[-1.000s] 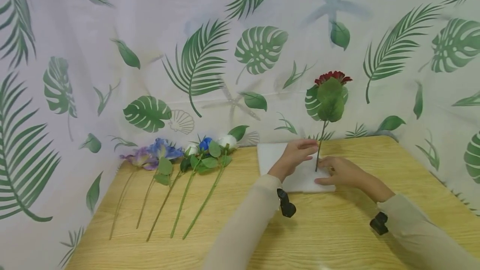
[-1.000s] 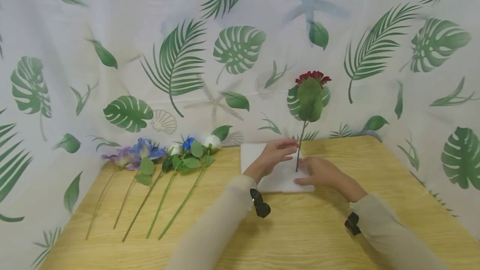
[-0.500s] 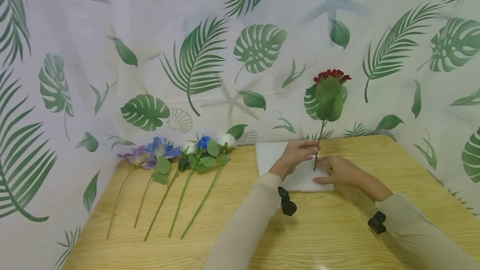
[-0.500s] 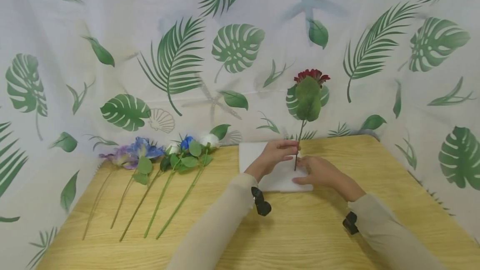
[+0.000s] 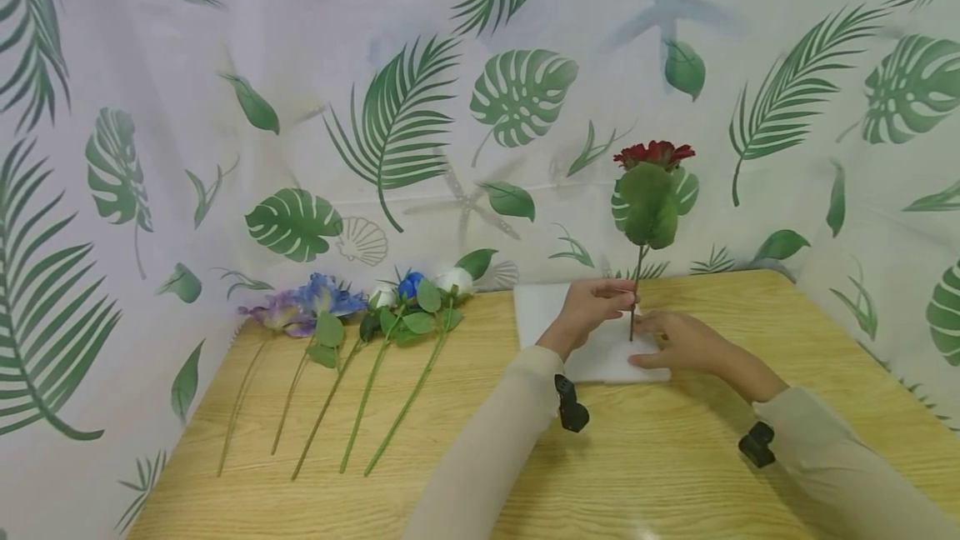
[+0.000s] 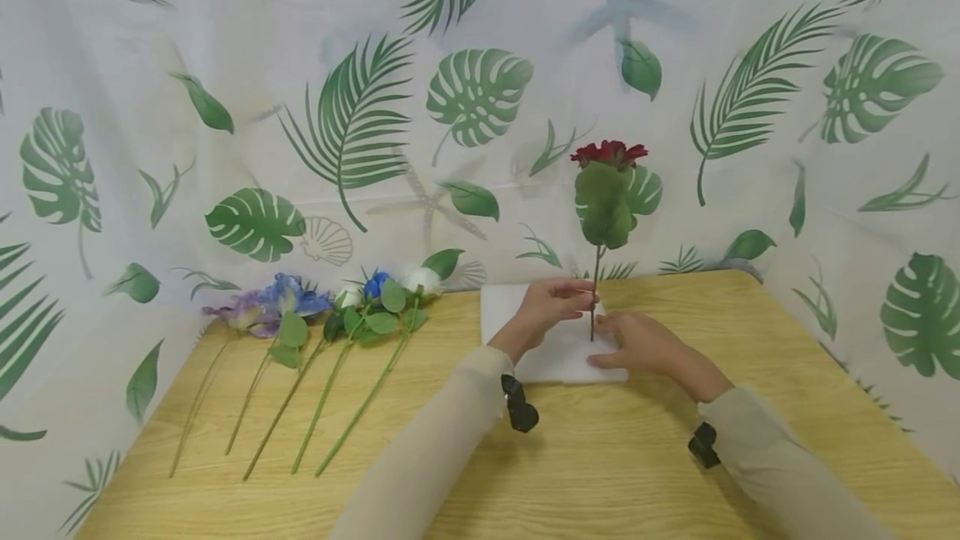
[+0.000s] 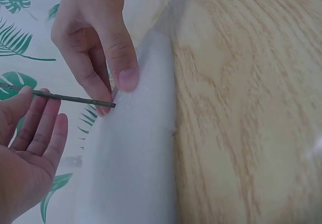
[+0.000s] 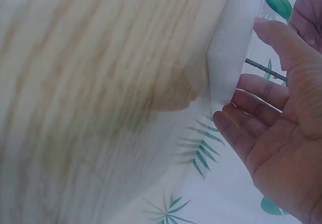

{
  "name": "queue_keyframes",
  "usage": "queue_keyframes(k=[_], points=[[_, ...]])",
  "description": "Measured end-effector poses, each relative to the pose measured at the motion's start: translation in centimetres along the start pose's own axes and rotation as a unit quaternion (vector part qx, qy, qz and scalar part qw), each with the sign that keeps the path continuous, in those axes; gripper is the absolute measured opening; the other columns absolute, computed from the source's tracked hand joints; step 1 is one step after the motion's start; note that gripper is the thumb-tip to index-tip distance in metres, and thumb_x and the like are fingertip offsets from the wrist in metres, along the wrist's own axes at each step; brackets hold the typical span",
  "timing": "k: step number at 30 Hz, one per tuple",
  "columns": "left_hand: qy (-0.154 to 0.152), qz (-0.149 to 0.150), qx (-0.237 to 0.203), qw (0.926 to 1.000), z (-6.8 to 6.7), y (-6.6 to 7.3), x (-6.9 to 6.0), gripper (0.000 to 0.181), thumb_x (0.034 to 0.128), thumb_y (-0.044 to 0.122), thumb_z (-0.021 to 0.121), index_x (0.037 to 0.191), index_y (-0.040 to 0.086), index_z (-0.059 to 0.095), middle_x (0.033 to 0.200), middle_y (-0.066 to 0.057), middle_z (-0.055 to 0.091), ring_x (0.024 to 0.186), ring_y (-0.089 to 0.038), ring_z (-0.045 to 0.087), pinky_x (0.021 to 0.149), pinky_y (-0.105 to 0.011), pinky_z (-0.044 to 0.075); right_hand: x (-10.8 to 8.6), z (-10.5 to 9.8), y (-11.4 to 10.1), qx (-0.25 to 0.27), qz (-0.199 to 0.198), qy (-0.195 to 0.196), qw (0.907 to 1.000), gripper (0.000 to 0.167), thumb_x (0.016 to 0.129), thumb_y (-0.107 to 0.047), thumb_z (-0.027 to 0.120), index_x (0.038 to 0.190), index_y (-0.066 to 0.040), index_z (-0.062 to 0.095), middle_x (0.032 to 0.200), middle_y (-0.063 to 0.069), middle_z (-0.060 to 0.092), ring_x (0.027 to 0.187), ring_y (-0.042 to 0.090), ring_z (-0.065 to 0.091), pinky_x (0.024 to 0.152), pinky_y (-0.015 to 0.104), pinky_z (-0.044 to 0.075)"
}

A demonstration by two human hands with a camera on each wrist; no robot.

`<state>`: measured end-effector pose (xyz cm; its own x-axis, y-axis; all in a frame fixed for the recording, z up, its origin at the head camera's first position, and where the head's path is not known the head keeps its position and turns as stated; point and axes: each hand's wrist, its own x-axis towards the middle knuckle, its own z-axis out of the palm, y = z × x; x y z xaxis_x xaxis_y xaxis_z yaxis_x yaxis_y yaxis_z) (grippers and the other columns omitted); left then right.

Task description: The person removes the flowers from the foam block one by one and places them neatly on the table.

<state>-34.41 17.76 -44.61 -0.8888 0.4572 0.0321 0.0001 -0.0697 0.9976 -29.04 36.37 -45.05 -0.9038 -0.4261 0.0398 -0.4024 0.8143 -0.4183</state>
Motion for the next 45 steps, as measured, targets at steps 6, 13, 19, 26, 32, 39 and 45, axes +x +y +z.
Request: queue_keyframes(k=[6,13,19,26,32,39,45], points=[[0.002,0.011,0.007,0.9999,0.0,0.2,0.0,0.027,0.0965,0.007,0.07,0.122,-0.002,0.072,0.12,-0.02,0.073,0.107,-0.026,0.074,0.096,-0.041,0.06,0.0,0.0,0.2,-0.005,-0.008,0.005,0.9999,0.065,0.087,-0.042,0.08,0.124,0.01,0.068,0.132,0.032,0.063,0.114,0.043,0.066,0.092,0.056,0.057],[-0.004,0.015,0.014,0.9998,0.1,0.4,0.1,0.026,0.0964,0.006,0.069,0.12,-0.003,0.072,0.118,-0.021,0.073,0.104,-0.024,0.074,0.094,-0.04,0.061,0.1,0.1,0.4,-0.006,-0.014,0.006,0.9999,0.062,0.087,-0.042,0.081,0.121,0.008,0.07,0.129,0.03,0.066,0.116,0.042,0.065,0.093,0.057,0.056],[-0.007,0.014,0.02,0.9997,0.3,0.5,0.0,0.025,0.0969,0.005,0.068,0.119,-0.005,0.072,0.118,-0.021,0.073,0.106,-0.027,0.074,0.089,-0.033,0.062,0.0,0.0,0.2,-0.009,-0.019,0.006,0.9998,0.061,0.087,-0.041,0.08,0.122,0.008,0.069,0.129,0.028,0.066,0.113,0.039,0.066,0.092,0.055,0.057],[-0.007,0.013,0.028,0.9995,0.4,1.0,-0.3,0.022,0.096,0.004,0.069,0.115,-0.006,0.073,0.115,-0.021,0.074,0.104,-0.026,0.074,0.089,-0.034,0.062,-0.1,-0.2,0.1,-0.02,-0.018,0.009,0.9996,0.06,0.086,-0.04,0.081,0.121,0.008,0.07,0.128,0.028,0.067,0.098,0.024,0.067,0.085,0.046,0.058],[-0.011,0.026,0.015,0.9995,0.5,0.9,-0.2,0.021,0.0956,0.001,0.068,0.114,-0.009,0.072,0.113,-0.025,0.074,0.101,-0.027,0.075,0.089,-0.034,0.063,-0.1,-0.2,0.1,-0.022,-0.023,0.01,0.9994,0.058,0.087,-0.039,0.081,0.121,0.007,0.07,0.127,0.028,0.067,0.091,0.019,0.063,0.079,0.036,0.055],[-0.01,0.027,-0.018,0.9994,0.6,0.6,0.0,0.022,0.0948,-0.004,0.066,0.115,-0.013,0.07,0.116,-0.029,0.071,0.104,-0.033,0.074,0.086,-0.031,0.063,-0.1,-0.3,-0.1,-0.019,-0.026,0.008,0.9995,0.059,0.087,-0.037,0.081,0.121,0.009,0.069,0.126,0.029,0.067,0.077,0.014,0.054,0.07,0.026,0.045],[-0.008,0.031,-0.021,0.9993,0.6,0.9,0.0,0.021,0.0953,-0.006,0.065,0.113,-0.015,0.069,0.117,-0.03,0.071,0.108,-0.038,0.072,0.089,-0.034,0.062,-0.2,-0.3,-0.2,-0.026,-0.023,0.01,0.9993,0.06,0.088,-0.037,0.08,0.123,0.009,0.069,0.129,0.031,0.065,0.09,0.02,0.064,0.078,0.034,0.054]])
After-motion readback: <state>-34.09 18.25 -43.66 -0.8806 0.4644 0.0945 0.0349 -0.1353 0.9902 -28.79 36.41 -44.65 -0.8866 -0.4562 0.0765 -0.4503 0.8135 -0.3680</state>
